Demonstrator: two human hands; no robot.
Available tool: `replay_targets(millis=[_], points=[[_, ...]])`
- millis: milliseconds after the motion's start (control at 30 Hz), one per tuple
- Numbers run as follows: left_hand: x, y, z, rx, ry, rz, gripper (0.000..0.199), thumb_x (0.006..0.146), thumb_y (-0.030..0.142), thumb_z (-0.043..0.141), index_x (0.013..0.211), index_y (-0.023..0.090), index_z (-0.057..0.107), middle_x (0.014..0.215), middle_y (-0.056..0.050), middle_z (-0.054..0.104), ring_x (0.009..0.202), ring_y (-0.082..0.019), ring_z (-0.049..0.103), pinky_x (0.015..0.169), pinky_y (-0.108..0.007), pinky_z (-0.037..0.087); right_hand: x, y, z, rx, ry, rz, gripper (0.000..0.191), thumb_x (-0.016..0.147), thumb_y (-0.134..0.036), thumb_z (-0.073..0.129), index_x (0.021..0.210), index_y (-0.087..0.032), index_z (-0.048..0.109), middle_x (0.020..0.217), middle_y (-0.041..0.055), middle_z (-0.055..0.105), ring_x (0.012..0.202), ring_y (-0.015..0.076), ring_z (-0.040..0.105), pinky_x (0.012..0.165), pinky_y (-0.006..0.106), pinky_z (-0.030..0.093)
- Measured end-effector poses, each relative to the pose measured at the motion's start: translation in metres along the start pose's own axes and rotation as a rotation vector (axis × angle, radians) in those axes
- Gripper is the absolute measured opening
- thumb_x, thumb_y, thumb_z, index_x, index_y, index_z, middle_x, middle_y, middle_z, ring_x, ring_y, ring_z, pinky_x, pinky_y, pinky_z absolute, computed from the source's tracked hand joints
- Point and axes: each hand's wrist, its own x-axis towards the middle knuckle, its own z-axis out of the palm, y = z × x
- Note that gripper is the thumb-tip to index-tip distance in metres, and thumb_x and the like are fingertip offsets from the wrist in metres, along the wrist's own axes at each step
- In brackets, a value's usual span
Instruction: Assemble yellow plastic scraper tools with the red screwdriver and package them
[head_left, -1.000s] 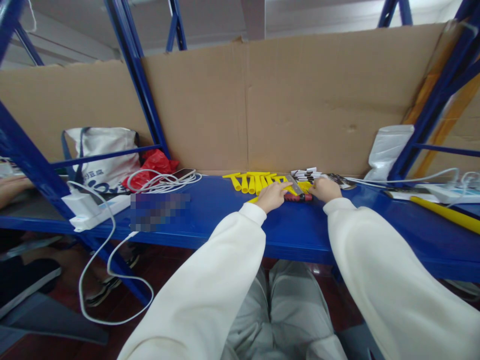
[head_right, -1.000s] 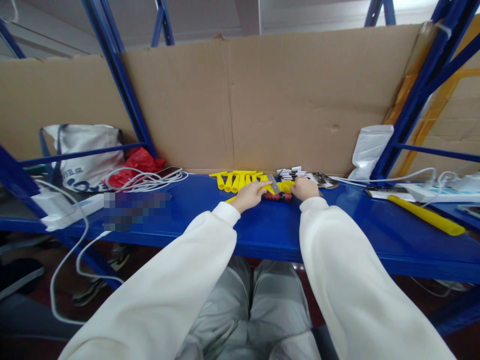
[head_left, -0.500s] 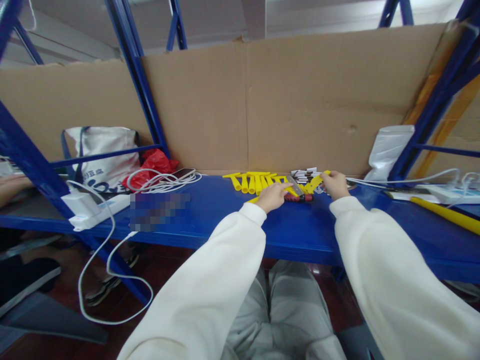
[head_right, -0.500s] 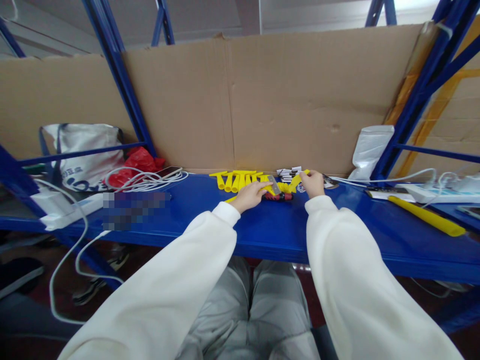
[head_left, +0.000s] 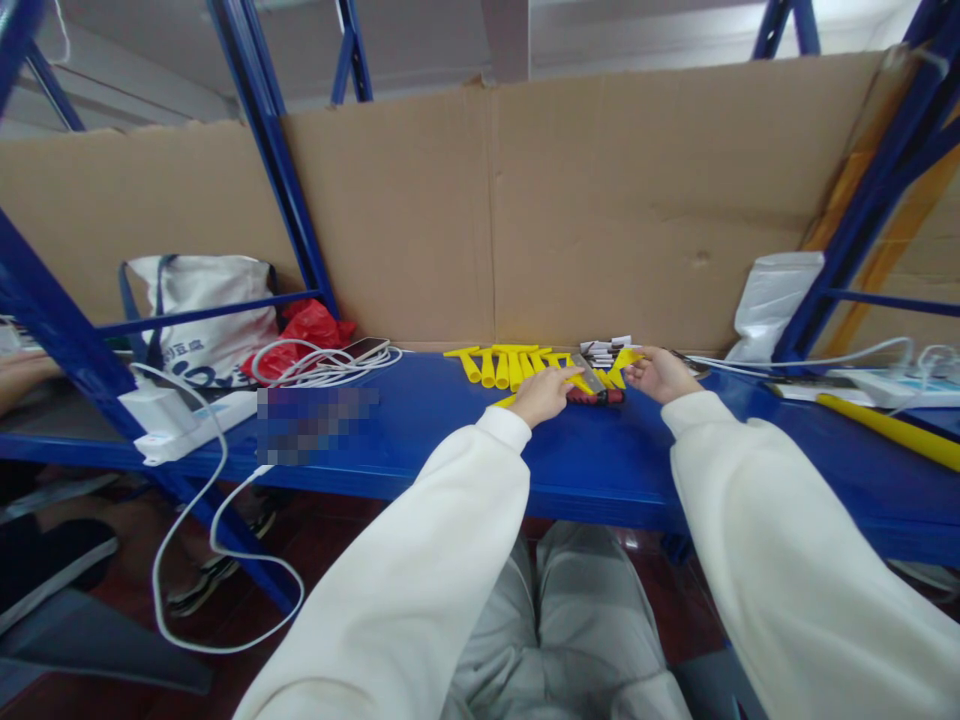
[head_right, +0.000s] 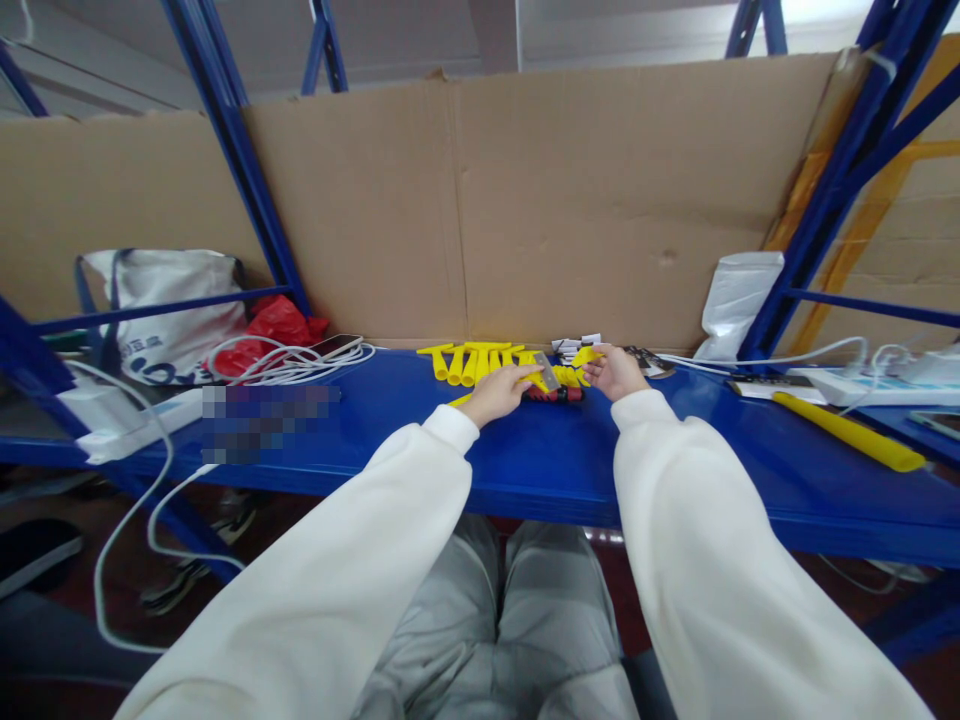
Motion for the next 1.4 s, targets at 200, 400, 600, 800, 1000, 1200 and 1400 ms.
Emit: replay_targets(millis=[200,400,600,800,1000,1200,1400], points=[[-0.001,0.003,-0.001,-0.012,0.005,-0.018,0.054,0.102,0.020,0.046,0.155,0.027,0.045,0.149,-0.008,0.060,0.137,-0.024,0.057,0.114,-0.039,0.045,-0.009,-0.005,0.009,0.133,-0.041,-0.091,0.020,0.091,-0.003,0.053,0.077,-0.018,0.055,0.069,0.0007,0.057,0.059,0.0086,0.055,0.056,0.014,0.053],[0.000,0.003,0.000,-0.027,0.013,-0.063,0.059,0.101,0.024,0.050,0.159,0.024,0.038,0.150,-0.013,0.059,0.135,-0.027,0.059,0.113,-0.041,0.046,-0.008,-0.004,0.008,0.111,-0.086,-0.118,0.018,0.093,-0.008,0.055,0.079,-0.018,0.055,0.069,0.0001,0.058,0.058,0.0089,0.056,0.059,0.016,0.056],[0.001,0.001,0.002,-0.029,0.017,-0.063,0.058,0.101,0.025,0.050,0.158,0.025,0.039,0.149,-0.011,0.060,0.134,-0.026,0.059,0.112,-0.040,0.046,-0.002,-0.002,0.002,-0.136,-0.126,-0.135,0.022,0.097,-0.013,0.039,0.080,-0.021,0.050,0.080,0.0082,0.066,0.078,0.0170,0.068,0.074,0.028,0.060],[0.001,0.002,0.001,-0.026,0.010,-0.062,0.058,0.101,0.023,0.048,0.158,0.023,0.038,0.149,-0.012,0.060,0.135,-0.026,0.059,0.112,-0.039,0.046,-0.007,-0.003,0.009,0.003,-0.082,-0.033,0.026,0.094,-0.003,0.036,0.081,-0.020,0.050,0.079,0.0063,0.064,0.077,0.0143,0.066,0.081,0.027,0.059],[0.000,0.001,0.000,-0.026,0.005,-0.061,0.059,0.101,0.024,0.049,0.159,0.024,0.036,0.148,-0.012,0.061,0.134,-0.026,0.059,0.111,-0.039,0.046,-0.014,-0.008,0.010,0.126,-0.038,-0.052,0.023,0.096,-0.007,0.048,0.077,-0.018,0.053,0.066,-0.0007,0.055,0.056,0.0088,0.053,0.060,0.018,0.052],[0.002,0.001,0.002,-0.028,0.000,-0.078,0.057,0.101,0.026,0.050,0.156,0.022,0.036,0.146,-0.014,0.061,0.134,-0.027,0.060,0.110,-0.039,0.046,-0.012,-0.004,0.011,-0.021,-0.100,-0.138,0.030,0.081,-0.023,0.077,0.066,-0.018,0.052,0.054,-0.0056,0.046,0.047,0.0071,0.042,0.045,0.019,0.038],[0.003,0.003,0.003,-0.061,-0.016,-0.127,0.047,0.100,0.028,0.054,0.144,0.017,0.042,0.132,-0.017,0.068,0.128,-0.028,0.063,0.105,-0.040,0.048,-0.010,0.005,0.019,-0.268,-0.219,-0.225,0.036,0.069,-0.032,0.084,0.056,-0.019,0.053,0.048,-0.0053,0.045,0.044,0.0055,0.034,0.041,0.021,0.024]])
